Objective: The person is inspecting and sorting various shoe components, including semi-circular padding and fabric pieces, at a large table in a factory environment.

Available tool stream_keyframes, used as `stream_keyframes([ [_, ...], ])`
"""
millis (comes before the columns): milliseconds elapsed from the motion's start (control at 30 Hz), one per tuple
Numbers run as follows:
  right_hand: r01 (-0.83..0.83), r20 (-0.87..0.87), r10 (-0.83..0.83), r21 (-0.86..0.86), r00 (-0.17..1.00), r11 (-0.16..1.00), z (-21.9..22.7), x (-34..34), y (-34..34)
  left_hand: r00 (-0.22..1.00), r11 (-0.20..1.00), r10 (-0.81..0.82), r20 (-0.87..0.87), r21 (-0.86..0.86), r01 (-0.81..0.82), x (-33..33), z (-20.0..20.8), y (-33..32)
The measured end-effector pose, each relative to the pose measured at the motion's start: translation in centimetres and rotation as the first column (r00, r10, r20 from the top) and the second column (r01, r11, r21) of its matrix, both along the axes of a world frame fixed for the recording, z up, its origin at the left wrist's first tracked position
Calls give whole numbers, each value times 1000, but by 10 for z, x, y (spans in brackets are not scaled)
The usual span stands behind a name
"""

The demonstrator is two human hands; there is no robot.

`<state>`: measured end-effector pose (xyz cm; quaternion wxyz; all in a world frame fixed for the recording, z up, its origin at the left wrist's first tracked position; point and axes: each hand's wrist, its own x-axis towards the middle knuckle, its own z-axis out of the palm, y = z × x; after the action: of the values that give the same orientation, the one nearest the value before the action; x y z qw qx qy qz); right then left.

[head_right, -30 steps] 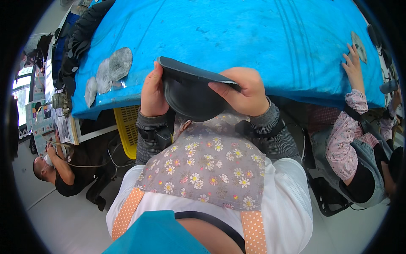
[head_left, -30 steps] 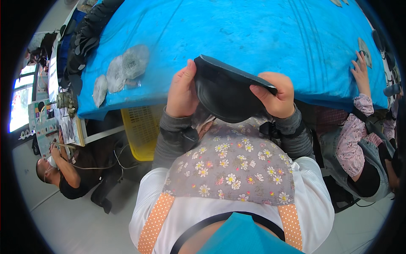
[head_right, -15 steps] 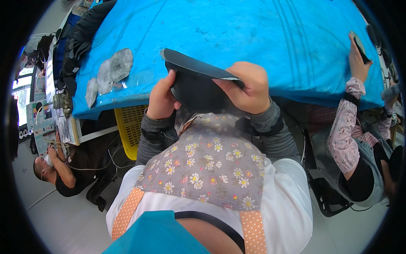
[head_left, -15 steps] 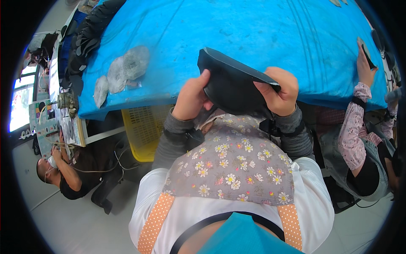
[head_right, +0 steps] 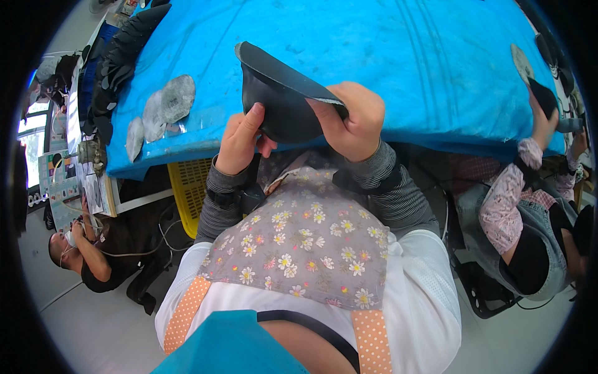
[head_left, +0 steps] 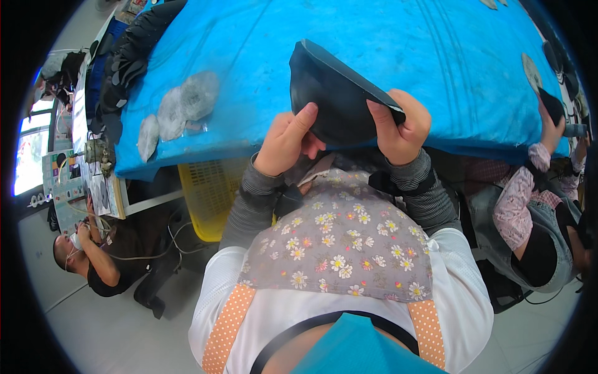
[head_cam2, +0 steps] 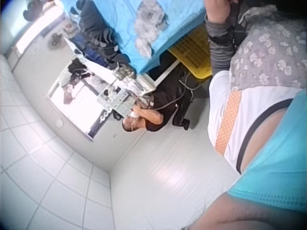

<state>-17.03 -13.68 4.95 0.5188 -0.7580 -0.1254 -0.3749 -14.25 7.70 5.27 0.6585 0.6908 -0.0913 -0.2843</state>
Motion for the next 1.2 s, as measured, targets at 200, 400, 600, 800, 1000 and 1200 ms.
stream_keyframes([
  [200,12,-119,8,169,993,986,-9,-6,25,973,956,232,11,-188,-226,-18,-6,-31],
  [400,-174,-291,204,124,935,977,-14,-9,14,986,988,156,62,-17,-155,-20,0,-15],
  [600,-178,-425,580,680,695,712,-17,-17,38,876,948,319,363,-140,-287,-25,-3,-28],
  [800,-227,-446,582,626,680,746,-17,-20,31,842,971,182,509,45,-236,-16,0,-20],
  [1000,-136,-490,607,698,626,703,-24,-18,40,821,930,356,446,-84,-358,-20,-15,-40],
  [1200,-159,-502,514,590,696,791,-29,-16,29,736,954,106,669,140,-265,-19,-10,-20],
])
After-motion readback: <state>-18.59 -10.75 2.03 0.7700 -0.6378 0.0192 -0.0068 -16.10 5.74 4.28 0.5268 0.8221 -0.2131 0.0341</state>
